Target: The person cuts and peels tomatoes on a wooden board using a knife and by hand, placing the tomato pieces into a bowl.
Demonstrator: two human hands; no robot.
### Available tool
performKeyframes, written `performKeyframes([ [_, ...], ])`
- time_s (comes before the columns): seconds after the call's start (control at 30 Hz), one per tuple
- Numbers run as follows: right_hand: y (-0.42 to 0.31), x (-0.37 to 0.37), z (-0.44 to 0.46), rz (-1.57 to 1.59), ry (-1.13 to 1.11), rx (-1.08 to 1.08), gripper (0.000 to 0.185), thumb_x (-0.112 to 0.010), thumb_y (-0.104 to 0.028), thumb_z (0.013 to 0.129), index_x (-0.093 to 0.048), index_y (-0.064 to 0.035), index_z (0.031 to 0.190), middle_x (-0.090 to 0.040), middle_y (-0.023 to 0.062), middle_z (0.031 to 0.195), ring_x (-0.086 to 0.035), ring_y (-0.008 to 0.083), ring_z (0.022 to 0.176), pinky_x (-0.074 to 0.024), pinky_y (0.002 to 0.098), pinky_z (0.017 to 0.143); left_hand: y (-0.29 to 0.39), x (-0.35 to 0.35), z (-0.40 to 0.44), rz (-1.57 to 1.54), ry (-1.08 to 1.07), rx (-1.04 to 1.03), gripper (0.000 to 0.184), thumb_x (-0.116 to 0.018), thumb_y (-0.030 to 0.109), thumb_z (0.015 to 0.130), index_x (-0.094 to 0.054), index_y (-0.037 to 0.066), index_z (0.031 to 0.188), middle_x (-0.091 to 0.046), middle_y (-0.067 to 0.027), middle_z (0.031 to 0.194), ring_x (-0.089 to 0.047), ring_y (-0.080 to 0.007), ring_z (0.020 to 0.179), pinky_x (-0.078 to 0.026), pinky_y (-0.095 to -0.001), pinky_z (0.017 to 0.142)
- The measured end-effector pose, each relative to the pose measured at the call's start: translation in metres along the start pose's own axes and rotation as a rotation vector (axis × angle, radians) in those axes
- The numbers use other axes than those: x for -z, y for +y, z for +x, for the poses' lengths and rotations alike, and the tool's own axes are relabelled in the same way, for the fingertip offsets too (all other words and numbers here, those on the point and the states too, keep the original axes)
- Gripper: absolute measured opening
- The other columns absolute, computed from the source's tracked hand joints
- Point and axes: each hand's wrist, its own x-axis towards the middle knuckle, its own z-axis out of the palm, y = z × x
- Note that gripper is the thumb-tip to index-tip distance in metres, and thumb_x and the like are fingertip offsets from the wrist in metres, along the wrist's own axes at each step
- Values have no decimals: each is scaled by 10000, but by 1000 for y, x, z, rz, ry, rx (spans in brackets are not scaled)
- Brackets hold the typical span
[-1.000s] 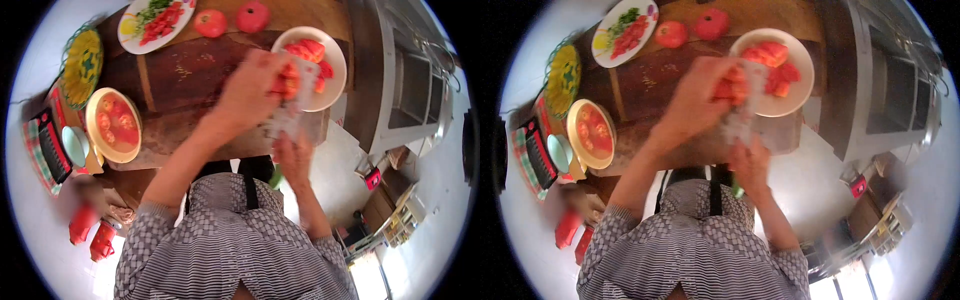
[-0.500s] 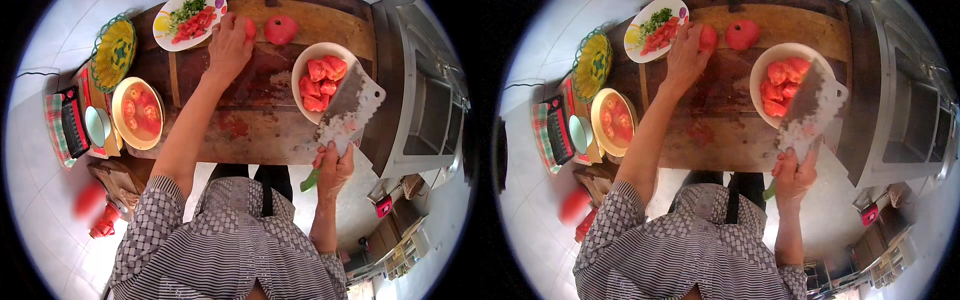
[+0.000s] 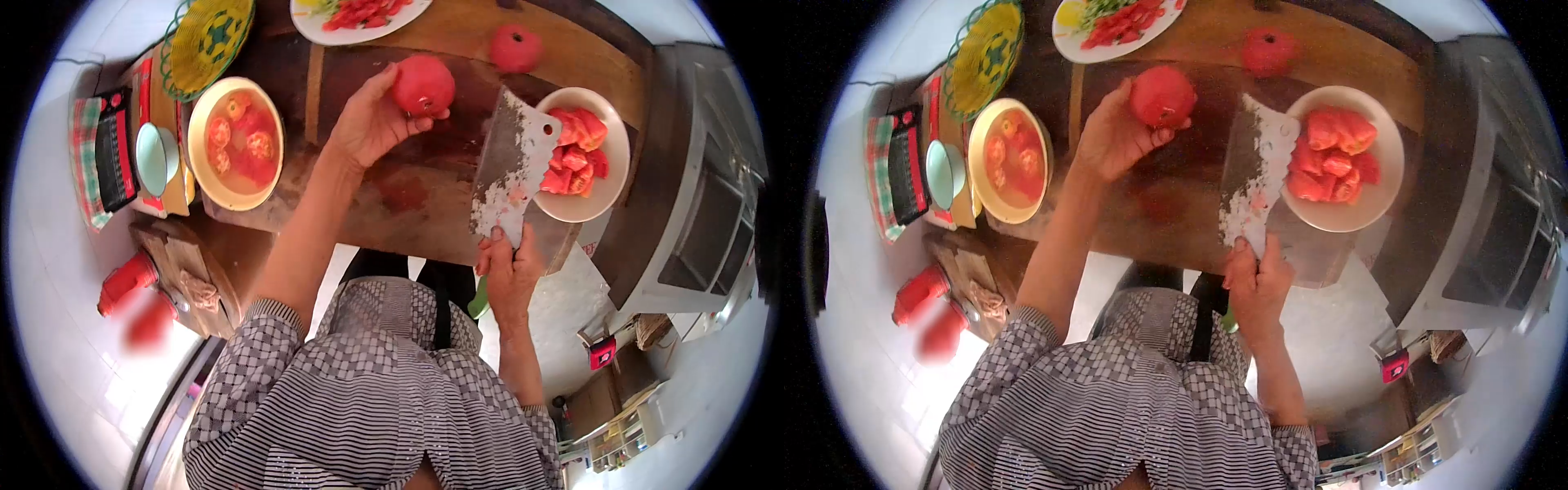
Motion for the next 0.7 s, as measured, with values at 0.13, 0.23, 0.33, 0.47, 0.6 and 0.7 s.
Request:
performKeyframes([
  [0.13, -5, -6, 10, -29, -24, -8, 57, -514, -39, 925, -522, 17, 917, -516, 62, 543, -491, 103, 437, -384, 261, 420, -3, -6, -38, -113, 41, -67, 416, -550, 188, 907, -445, 56, 1287, -586, -153, 1145, -603, -304, 1028, -542, -348, 806],
  [0.23, -6, -9, 17, -98, -58, -33, 77, -541, -56, 912, -539, 9, 954, -535, 76, 584, -520, 124, 476, -409, 286, 452, 3, 1, -46, 479, 230, -171, 473, -643, 167, 827, -469, 37, 1247, -581, -152, 1154, -584, -270, 1058, -515, -341, 849],
  [0.33, -5, -9, 26, -332, -83, 107, 112, -559, -60, 890, -555, -4, 986, -574, 129, 645, -570, 231, 522, -438, 336, 493, 2, 5, -45, 1297, 455, -306, 628, -769, 141, 664, -507, 61, 1229, -576, -130, 1178, -586, -255, 1064, -496, -345, 885],
  [0.47, -14, -10, 36, -542, -111, 329, 151, -559, -52, 863, -556, -18, 1010, -603, 202, 743, -589, 386, 611, -462, 406, 528, -6, 0, -46, 1540, 552, -366, 679, -824, 133, 593, -521, 47, 1194, -600, -129, 1121, -590, -241, 1048, -484, -341, 894],
  [0.6, -27, -14, 39, -749, -145, 442, 175, -561, -53, 844, -531, -44, 1016, -601, 197, 773, -608, 386, 620, -485, 437, 534, -14, 6, -45, 1522, 486, -492, 666, -828, 112, 612, -519, 32, 1197, -608, -138, 1101, -597, -232, 1026, -494, -336, 881],
  [0.7, -31, -15, 37, -825, -211, 450, 187, -571, -46, 814, -511, -58, 992, -595, 176, 788, -615, 360, 581, -498, 429, 504, -21, 3, -44, 1300, 547, -481, 609, -840, 129, 600, -554, 18, 1126, -613, -144, 1075, -618, -260, 973, -516, -341, 829],
])
